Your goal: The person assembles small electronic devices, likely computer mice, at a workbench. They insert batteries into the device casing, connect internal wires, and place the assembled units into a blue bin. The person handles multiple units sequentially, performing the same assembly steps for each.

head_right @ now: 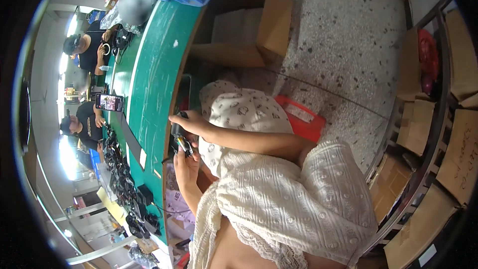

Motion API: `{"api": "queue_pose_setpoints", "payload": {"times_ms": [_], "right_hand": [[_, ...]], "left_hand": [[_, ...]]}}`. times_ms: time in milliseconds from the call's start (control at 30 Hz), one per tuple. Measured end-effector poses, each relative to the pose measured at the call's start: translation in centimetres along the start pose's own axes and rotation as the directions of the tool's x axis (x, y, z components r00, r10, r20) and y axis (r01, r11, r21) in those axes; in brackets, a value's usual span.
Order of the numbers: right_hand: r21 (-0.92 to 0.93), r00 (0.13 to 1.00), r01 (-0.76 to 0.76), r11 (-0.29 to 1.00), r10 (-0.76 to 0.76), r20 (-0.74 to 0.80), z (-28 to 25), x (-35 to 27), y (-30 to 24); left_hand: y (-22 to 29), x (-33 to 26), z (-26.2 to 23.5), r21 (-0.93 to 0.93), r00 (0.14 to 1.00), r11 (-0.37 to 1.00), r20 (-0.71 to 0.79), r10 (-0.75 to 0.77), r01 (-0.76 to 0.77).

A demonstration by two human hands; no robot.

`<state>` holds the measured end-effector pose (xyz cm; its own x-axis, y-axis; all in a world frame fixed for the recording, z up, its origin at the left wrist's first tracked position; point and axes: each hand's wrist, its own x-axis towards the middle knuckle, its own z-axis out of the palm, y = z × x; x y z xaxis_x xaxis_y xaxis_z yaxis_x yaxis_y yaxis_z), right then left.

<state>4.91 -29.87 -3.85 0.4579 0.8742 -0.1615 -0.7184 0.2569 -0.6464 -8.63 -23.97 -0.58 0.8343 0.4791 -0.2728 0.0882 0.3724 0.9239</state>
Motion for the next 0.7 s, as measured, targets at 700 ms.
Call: {"api": "queue_pose_setpoints", "payload": {"times_ms": [700], "right_hand": [[0.193,0.981,0.181,0.964,-0.163,-0.105,-2.1,-3.5,1.4]], "left_hand": [[-3.4,-1.5,2.2,0.123,0.994,0.988,0.063,0.084,-0.091]]}}
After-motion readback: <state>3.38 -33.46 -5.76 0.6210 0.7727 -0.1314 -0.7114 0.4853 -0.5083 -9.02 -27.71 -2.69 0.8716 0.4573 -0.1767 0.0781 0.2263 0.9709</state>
